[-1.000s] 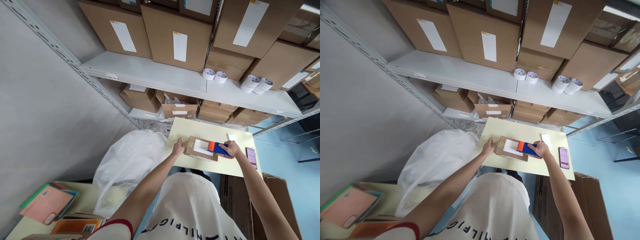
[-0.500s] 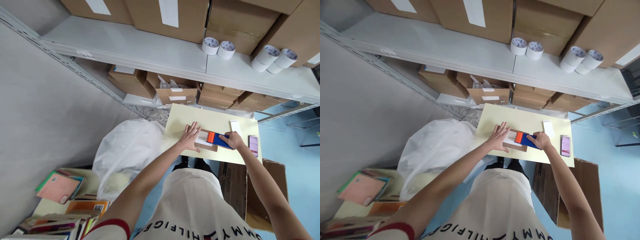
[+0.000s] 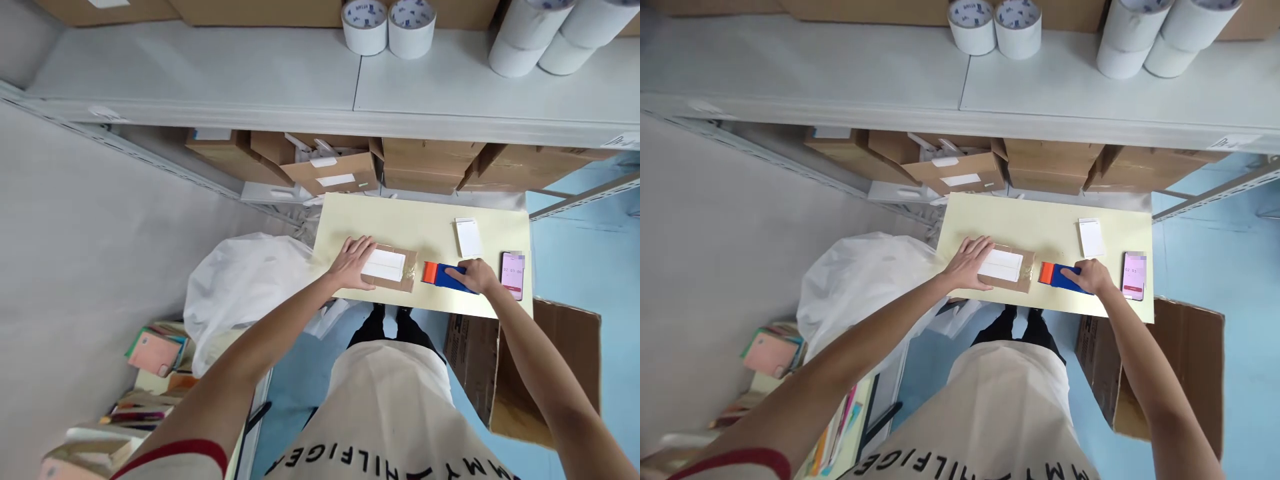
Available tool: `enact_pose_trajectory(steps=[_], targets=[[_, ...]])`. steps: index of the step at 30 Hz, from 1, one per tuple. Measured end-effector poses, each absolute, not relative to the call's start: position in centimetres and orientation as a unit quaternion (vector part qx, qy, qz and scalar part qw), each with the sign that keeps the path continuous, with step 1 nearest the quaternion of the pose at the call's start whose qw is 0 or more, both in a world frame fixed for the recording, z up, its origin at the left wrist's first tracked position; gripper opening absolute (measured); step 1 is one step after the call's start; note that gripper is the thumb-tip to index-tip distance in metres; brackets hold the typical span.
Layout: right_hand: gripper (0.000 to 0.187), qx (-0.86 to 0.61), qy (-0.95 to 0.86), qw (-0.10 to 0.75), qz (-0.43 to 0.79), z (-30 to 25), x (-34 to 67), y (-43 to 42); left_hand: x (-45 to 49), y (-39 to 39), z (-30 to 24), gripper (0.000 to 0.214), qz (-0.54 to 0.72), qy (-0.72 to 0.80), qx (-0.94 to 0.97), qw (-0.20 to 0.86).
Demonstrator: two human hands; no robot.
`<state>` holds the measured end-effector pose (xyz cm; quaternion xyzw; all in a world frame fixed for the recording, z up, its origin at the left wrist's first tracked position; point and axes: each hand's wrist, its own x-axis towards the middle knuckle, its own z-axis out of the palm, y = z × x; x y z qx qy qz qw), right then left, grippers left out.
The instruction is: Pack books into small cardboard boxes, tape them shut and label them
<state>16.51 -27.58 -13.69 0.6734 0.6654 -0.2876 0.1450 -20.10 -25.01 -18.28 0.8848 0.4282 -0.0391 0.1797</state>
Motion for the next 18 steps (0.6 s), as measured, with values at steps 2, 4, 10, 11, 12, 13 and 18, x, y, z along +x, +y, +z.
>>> enact_pose_trajectory(steps=[2, 4, 10, 11, 12, 13, 18], targets=[[0.049, 0.660, 0.680, 0.142, -0.286, -15.4, 15.8, -27.3, -18.8, -25.5, -18.2, 0.122, -0.074, 0.433, 0.883, 0.168], [0.049, 0.651, 0.689, 0.135, -0.287, -16.4, 14.6, -26.9, -16.5, -26.3, -18.2, 0.122, -0.099, 0.407, 0.892, 0.167], [0.055, 0.644, 0.692, 0.131, -0.297, -16.9, 14.5, -26.7, -10.0, -27.8, -18.5, 0.092, -0.077, 0.332, 0.927, 0.158], [0.056, 0.643, 0.690, 0.131, -0.304, -16.8, 15.2, -26.8, -9.8, -27.9, -18.6, 0.089, -0.072, 0.337, 0.926, 0.155], [0.057, 0.643, 0.688, 0.132, -0.309, -16.6, 15.8, -27.0, -9.7, -27.9, -18.6, 0.087, -0.069, 0.341, 0.925, 0.152], [0.058, 0.644, 0.686, 0.134, -0.311, -16.3, 16.4, -27.2, -9.8, -27.9, -18.7, 0.086, -0.065, 0.344, 0.924, 0.150], [0.059, 0.661, 0.672, 0.189, -0.275, -13.4, 14.8, -27.3, -10.1, -28.7, -19.1, 0.059, -0.050, 0.348, 0.928, 0.127]])
